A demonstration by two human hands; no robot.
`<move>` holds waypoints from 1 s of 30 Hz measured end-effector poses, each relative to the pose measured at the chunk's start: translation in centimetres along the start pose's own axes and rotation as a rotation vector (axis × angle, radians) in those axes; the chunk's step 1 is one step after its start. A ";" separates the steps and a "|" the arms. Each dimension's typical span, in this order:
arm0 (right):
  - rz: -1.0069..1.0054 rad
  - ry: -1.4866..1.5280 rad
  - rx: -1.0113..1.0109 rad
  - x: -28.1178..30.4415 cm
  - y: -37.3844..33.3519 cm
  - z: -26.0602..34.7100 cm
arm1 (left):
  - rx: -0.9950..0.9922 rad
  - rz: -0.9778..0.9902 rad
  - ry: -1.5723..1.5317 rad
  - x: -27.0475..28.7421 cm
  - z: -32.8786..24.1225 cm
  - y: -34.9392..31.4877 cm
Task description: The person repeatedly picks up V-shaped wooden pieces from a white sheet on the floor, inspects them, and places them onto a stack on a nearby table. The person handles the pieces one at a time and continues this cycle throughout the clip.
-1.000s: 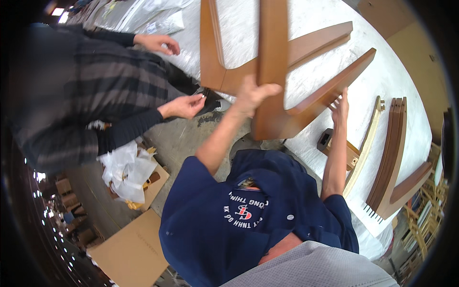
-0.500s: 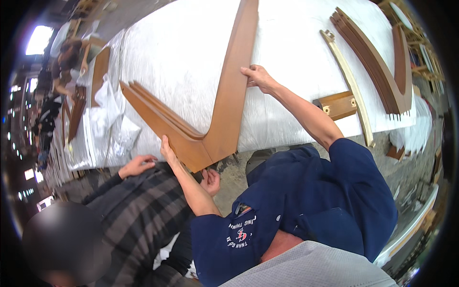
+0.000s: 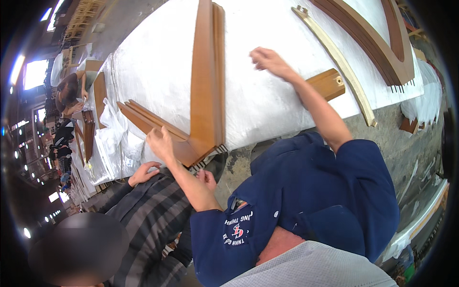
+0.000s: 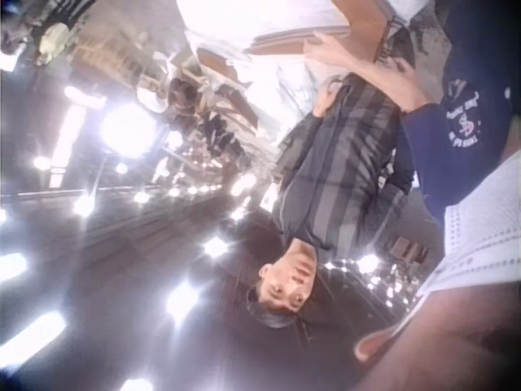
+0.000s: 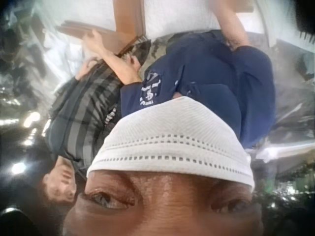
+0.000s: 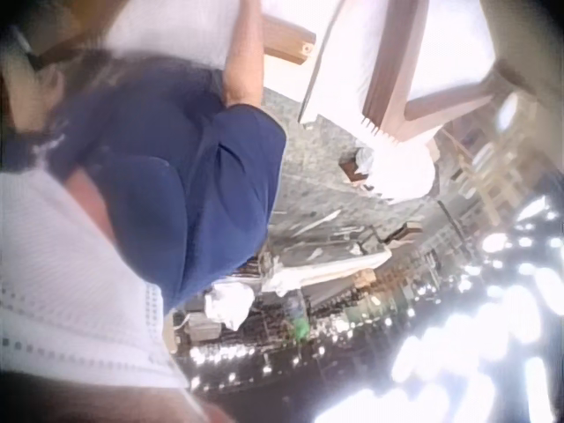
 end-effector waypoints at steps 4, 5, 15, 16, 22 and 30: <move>-0.567 -0.736 0.299 23.4 -5.3 -3.8 | -0.298 -0.054 -0.272 2.2 -18.0 -5.8; -0.615 -0.983 0.454 29.7 -7.1 -3.2 | -0.399 0.048 -0.247 1.4 -21.8 -7.7; -0.630 -1.262 0.151 50.7 -16.0 -1.1 | -0.454 1.134 -1.164 -0.8 -67.8 -23.5; -0.623 -1.249 0.166 50.6 -16.2 -1.1 | -0.297 1.263 -1.216 -0.3 -70.9 -24.4; -0.533 -1.173 0.176 48.9 -18.5 -0.5 | 0.338 1.442 -1.616 -1.4 -79.6 -27.3; -0.503 -1.111 0.145 45.6 -21.5 5.9 | 0.223 1.302 -2.214 2.8 -79.3 -24.9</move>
Point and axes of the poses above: each hand's wrist, its own y-axis towards the middle knuckle, its own x-axis out of the back of the hand, z = x × y, the point moved 1 cm from there along y, towards the middle knuckle, and after that the axes turned 14 degrees about y, right-handed, at the moved point
